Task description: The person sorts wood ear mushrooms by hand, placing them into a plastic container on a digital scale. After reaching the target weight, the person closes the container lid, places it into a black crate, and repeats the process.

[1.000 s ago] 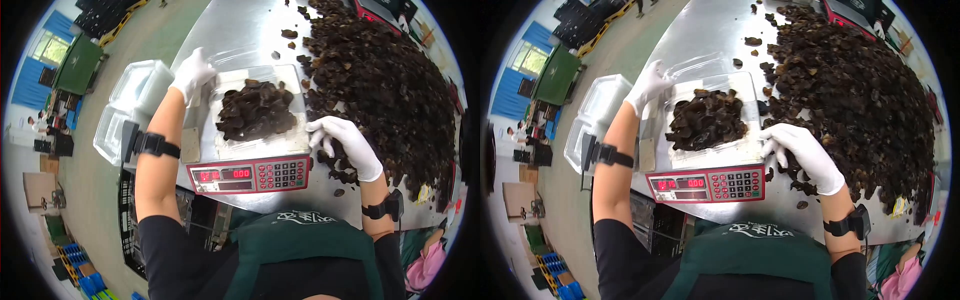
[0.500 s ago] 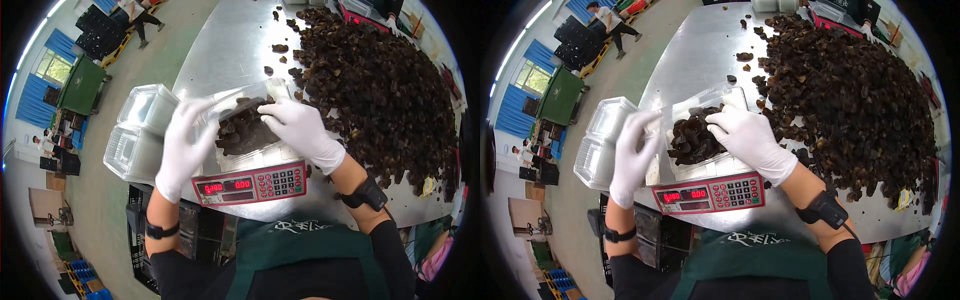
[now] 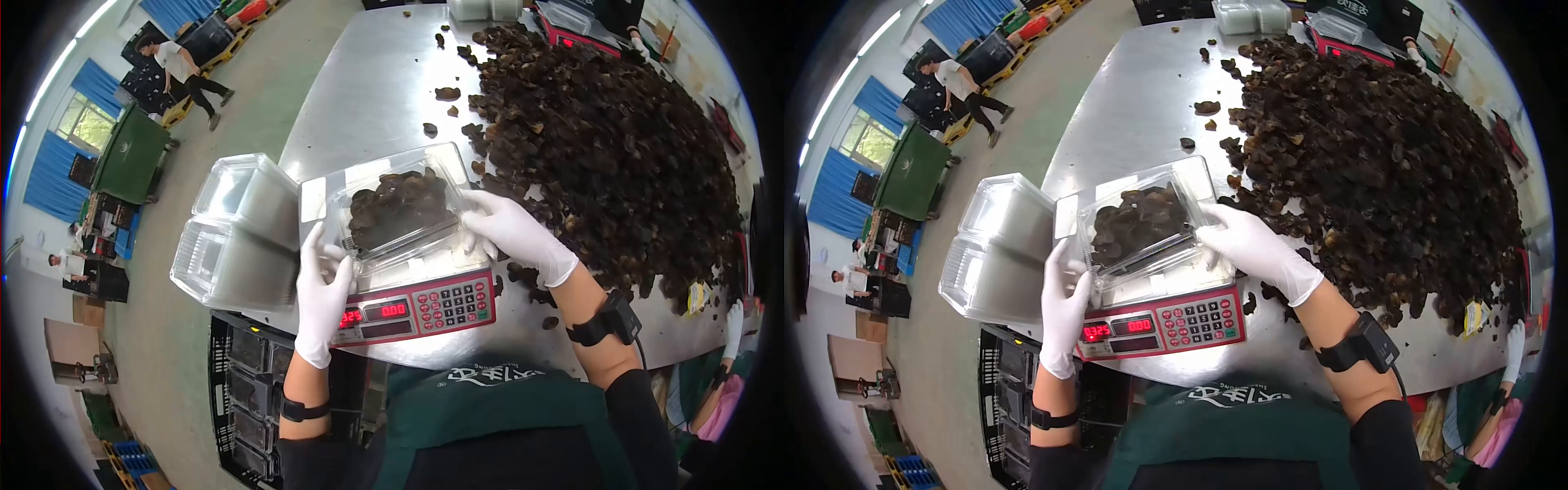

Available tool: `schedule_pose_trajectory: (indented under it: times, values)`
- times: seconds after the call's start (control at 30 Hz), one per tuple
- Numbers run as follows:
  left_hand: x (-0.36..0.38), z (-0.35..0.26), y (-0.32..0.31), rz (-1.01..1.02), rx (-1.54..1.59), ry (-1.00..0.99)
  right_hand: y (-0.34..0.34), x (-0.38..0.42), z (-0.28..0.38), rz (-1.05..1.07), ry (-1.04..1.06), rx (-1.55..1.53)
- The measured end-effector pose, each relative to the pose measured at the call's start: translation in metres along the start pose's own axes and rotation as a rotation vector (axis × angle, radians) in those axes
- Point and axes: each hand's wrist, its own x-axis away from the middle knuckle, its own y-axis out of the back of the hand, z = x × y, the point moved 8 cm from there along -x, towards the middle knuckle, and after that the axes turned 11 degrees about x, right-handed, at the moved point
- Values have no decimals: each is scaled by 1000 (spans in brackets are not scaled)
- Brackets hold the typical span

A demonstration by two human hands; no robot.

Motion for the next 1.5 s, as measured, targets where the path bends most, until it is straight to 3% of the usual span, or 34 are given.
schedule_pose_trajectory:
  times: [0.03, 0.07, 0.2, 0.4, 0.67, 0.77, 0.93, 1.07, 1.17, 1.3, 1.5]
  values:
    - [-8, 7, 1, 114, -145, -6, -5, -2, 0, 56, 8, -29]
    - [-2, 19, 0, 166, 20, 192, -6, -3, 2, 68, 16, -30]
    - [3, 12, -16, 295, 141, 283, -13, -2, 0, 138, 3, -150]
    - [19, 10, -20, 104, 132, 142, -16, 17, -1, 84, 10, -178]
    - [21, 20, -13, -69, 334, 137, -22, 23, 0, 57, -17, -150]
    - [25, 27, -14, -77, 257, 191, -24, 27, -4, 17, -50, -138]
    - [27, 21, -9, -113, 95, 21, -24, 26, -7, 32, -24, -195]
    - [36, 21, -12, -223, 143, 64, -27, 26, -8, 39, -5, -205]
    - [40, 11, -17, -258, 59, -16, -29, 25, -14, -8, -20, -119]
    - [34, 11, -18, -199, 56, 30, -29, 21, -11, -21, -8, -29]
    - [22, 20, -17, -5, 329, 217, -27, 22, -2, 6, 18, -277]
